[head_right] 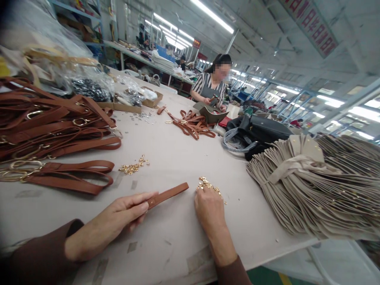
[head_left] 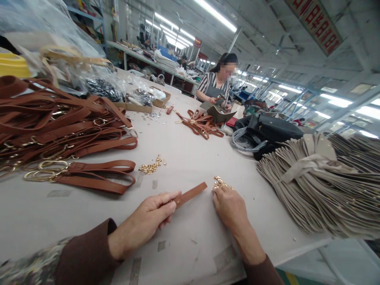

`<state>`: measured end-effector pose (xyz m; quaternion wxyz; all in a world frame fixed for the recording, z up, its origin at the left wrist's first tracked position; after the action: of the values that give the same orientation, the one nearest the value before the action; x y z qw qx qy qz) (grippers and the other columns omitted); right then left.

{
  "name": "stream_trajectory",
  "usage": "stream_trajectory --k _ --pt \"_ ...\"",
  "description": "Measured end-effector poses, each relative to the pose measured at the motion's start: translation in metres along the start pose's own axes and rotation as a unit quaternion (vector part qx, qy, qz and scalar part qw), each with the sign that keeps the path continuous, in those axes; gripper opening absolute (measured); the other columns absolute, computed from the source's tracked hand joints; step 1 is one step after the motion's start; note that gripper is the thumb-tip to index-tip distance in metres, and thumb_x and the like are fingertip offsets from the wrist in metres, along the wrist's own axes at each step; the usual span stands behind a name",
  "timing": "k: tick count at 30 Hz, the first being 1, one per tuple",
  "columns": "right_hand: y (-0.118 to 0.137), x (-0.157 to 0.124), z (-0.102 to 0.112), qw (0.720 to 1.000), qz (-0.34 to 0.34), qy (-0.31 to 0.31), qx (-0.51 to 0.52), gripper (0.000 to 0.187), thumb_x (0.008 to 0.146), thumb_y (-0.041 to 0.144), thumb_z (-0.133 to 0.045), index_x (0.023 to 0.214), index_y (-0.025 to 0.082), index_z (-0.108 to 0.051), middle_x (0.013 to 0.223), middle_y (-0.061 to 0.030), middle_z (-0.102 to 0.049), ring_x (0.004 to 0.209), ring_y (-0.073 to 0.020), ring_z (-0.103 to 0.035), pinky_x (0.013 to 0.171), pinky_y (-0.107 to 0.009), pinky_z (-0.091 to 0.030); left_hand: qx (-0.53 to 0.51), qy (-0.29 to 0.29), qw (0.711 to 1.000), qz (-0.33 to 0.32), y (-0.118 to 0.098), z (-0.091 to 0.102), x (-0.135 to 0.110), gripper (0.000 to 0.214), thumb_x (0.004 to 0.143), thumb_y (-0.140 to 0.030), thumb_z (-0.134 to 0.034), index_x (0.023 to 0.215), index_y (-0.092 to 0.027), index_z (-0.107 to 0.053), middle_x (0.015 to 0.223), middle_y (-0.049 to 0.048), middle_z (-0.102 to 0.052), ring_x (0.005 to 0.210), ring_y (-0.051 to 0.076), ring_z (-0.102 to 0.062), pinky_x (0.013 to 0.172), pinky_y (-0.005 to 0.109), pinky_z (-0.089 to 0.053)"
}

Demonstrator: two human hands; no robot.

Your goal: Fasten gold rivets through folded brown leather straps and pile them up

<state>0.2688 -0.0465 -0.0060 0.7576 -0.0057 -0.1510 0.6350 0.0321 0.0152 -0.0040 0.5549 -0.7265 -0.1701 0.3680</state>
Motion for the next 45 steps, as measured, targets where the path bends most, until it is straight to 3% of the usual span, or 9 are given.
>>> stream_trajectory --k 4,9,15,23,28,32,36,38,45 --pt "0.006 -0.007 0.008 0.976 -0.029 -0.066 0.205 0.017 0.086 0.019 -0.052 0.081 0.02 -0.069 0.079 -0.0051 -0.07 0.072 -0.019 -0.064 0.067 -0.029 -0.046 -0.03 0.004 0.999 -0.034 0.003 0.001 0.004 0.038 0.078 -0.037 -0.058 0.106 -0.011 -0.061 0.066 -0.0045 -0.052 0.059 0.01 -0.048 0.06 0.023 -0.037" --pt "0.054 -0.026 0.027 0.873 -0.033 -0.101 0.476 0.011 0.086 0.024 -0.057 0.082 0.021 -0.067 0.071 -0.0006 -0.069 0.065 -0.0149 -0.064 0.061 -0.024 -0.049 -0.029 -0.002 0.998 -0.058 0.006 -0.002 0.005 0.026 0.08 -0.037 -0.056 0.089 -0.013 -0.056 0.067 -0.0028 -0.056 0.062 0.012 -0.055 0.065 0.026 -0.043" --pt "0.094 -0.029 0.033 0.871 0.057 -0.152 0.463 0.014 0.086 0.013 -0.055 0.094 0.021 -0.064 0.081 -0.004 -0.07 0.072 -0.0159 -0.065 0.066 -0.026 -0.051 0.016 -0.009 0.994 -0.103 0.005 -0.004 0.003 0.021 0.084 -0.034 -0.05 0.09 -0.014 -0.056 0.075 -0.0014 -0.056 0.062 0.012 -0.055 0.06 0.024 -0.043" --pt "0.096 -0.027 0.033 0.887 0.108 -0.168 0.417 0.02 0.086 0.011 -0.054 0.099 0.022 -0.065 0.085 -0.0057 -0.072 0.076 -0.0177 -0.066 0.068 -0.029 -0.052 0.127 -0.08 0.976 -0.155 0.004 -0.001 0.0 0.014 0.085 -0.023 -0.046 0.081 -0.016 -0.058 0.067 -0.0013 -0.055 0.061 0.013 -0.053 0.057 0.023 -0.04" --pt "0.097 -0.027 0.038 0.88 0.084 -0.19 0.428 0.019 0.085 0.011 -0.055 0.095 0.021 -0.067 0.081 -0.0056 -0.071 0.074 -0.0173 -0.067 0.067 -0.028 -0.053 0.129 -0.072 0.968 -0.201 0.005 -0.002 0.0 0.015 0.084 -0.018 -0.048 0.086 -0.017 -0.063 0.077 0.0012 -0.058 0.071 0.014 -0.055 0.065 0.023 -0.044" --pt "0.101 -0.028 0.036 0.841 -0.012 -0.163 0.516 0.009 0.084 0.016 -0.06 0.087 0.021 -0.066 0.077 -0.0031 -0.07 0.07 -0.0157 -0.065 0.065 -0.026 -0.053 0.124 -0.064 0.966 -0.218 0.002 -0.003 -0.003 0.018 0.086 -0.018 -0.047 0.091 -0.017 -0.065 0.081 0.002 -0.058 0.074 0.014 -0.055 0.067 0.023 -0.045" --pt "0.107 -0.031 0.026 0.734 -0.124 -0.095 0.661 0.006 0.084 0.026 -0.063 0.083 0.021 -0.062 0.076 -0.0009 -0.067 0.068 -0.0135 -0.064 0.064 -0.023 -0.053 0.109 -0.043 0.968 -0.224 -0.003 -0.002 -0.006 0.019 0.087 -0.02 -0.049 0.092 -0.015 -0.066 0.084 0.0033 -0.06 0.077 0.015 -0.056 0.07 0.024 -0.045" --pt "0.108 -0.033 0.023 0.703 -0.158 -0.089 0.688 0.012 0.082 0.029 -0.065 0.084 0.02 -0.058 0.074 0.0001 -0.065 0.067 -0.0131 -0.063 0.062 -0.023 -0.052 0.088 -0.022 0.971 -0.222 -0.003 -0.001 -0.006 0.018 0.086 -0.022 -0.052 0.096 -0.016 -0.066 0.088 0.0034 -0.062 0.079 0.015 -0.056 0.072 0.025 -0.045" --pt "0.107 -0.043 0.02 0.71 -0.142 -0.071 0.686 0.02 0.082 0.032 -0.067 0.093 0.022 -0.054 0.077 -0.0005 -0.066 0.068 -0.0134 -0.064 0.062 -0.023 -0.052 0.001 -0.007 0.988 -0.152 0.0 -0.004 -0.007 0.017 0.082 -0.03 -0.06 0.078 -0.013 -0.061 0.066 -0.0018 -0.056 0.061 0.011 -0.049 0.058 0.021 -0.038"
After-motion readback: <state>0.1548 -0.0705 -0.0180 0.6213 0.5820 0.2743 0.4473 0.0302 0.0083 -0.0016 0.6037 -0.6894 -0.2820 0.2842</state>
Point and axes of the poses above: each hand's wrist, its own x-axis towards the middle knuckle, its own z-axis out of the back of the hand, y = z × x, the point moved 2 cm from there along x, towards the middle knuckle
